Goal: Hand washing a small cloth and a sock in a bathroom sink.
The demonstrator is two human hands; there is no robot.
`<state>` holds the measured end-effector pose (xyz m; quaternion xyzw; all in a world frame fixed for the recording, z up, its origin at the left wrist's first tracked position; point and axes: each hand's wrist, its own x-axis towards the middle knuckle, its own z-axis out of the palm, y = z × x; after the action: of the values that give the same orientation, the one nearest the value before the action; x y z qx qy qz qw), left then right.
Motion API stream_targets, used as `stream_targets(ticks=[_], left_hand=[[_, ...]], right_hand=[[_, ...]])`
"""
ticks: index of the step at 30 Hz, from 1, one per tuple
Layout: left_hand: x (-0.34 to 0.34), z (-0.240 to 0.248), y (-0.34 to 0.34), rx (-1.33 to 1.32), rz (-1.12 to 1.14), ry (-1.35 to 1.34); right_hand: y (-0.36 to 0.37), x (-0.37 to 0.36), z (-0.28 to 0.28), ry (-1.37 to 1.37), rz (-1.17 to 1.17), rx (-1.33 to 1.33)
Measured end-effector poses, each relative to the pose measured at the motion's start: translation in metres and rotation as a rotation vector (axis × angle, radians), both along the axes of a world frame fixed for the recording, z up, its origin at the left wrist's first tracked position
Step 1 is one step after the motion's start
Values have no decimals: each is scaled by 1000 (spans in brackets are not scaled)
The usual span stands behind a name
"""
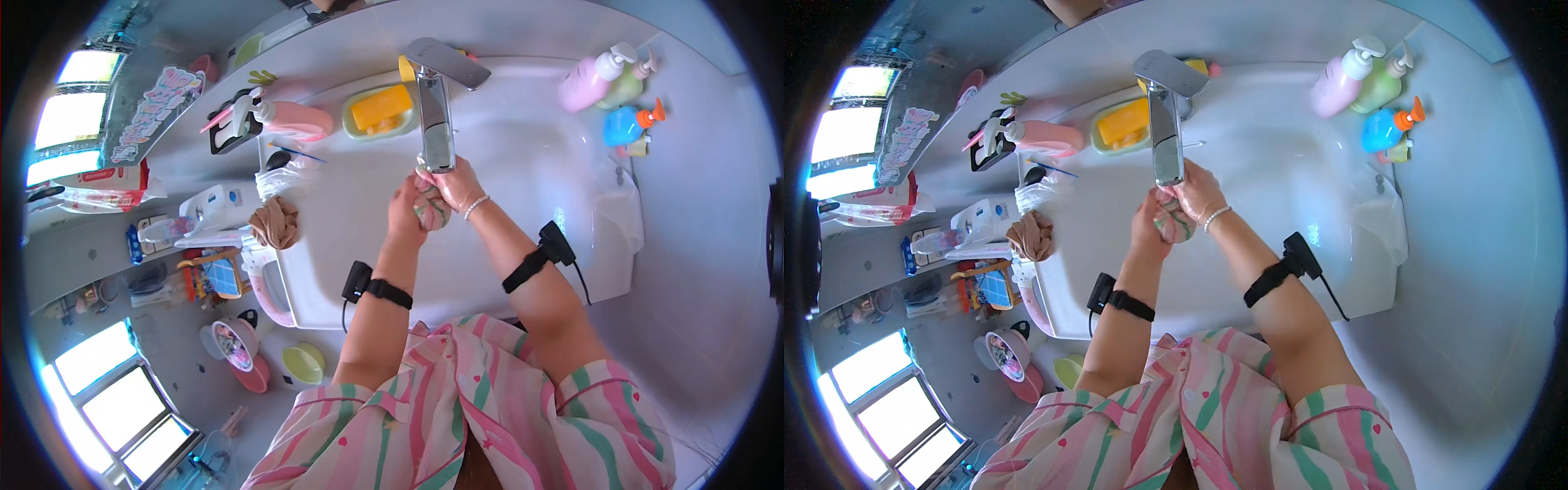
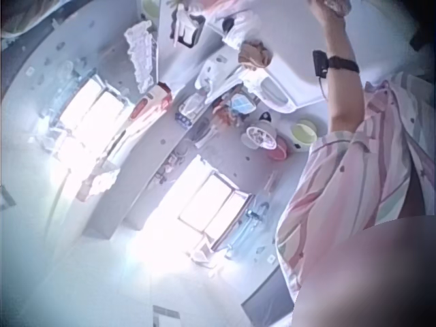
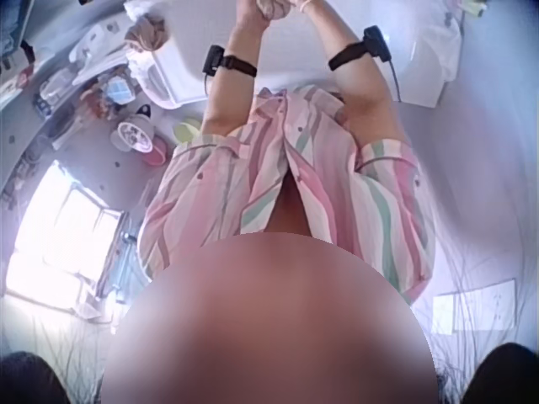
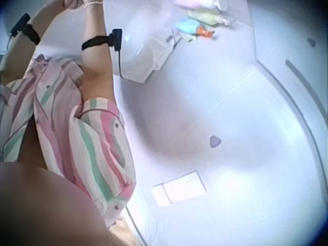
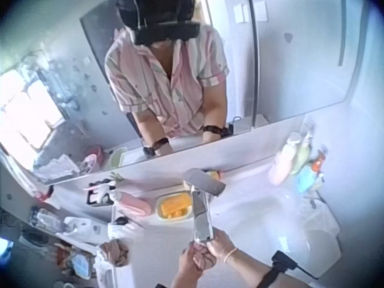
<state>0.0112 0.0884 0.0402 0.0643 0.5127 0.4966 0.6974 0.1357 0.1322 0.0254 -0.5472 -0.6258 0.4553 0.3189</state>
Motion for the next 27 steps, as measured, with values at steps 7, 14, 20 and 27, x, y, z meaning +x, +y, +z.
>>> stream_targets(ticks=[7,14,20,27], left_hand=[[-90,-1,-17,152,94,-108],[-61,32,-22,133,-95,-313],[-50,14,-30,20,-141,-392],[-73,25,-33,55,-80,-323]], right_hand=[[14,42,9,114,-212,-174],[5,43,15,807,-21,-646],[-21,10,16,544,92,-283],[-7,45,-1,696,-2,-633]])
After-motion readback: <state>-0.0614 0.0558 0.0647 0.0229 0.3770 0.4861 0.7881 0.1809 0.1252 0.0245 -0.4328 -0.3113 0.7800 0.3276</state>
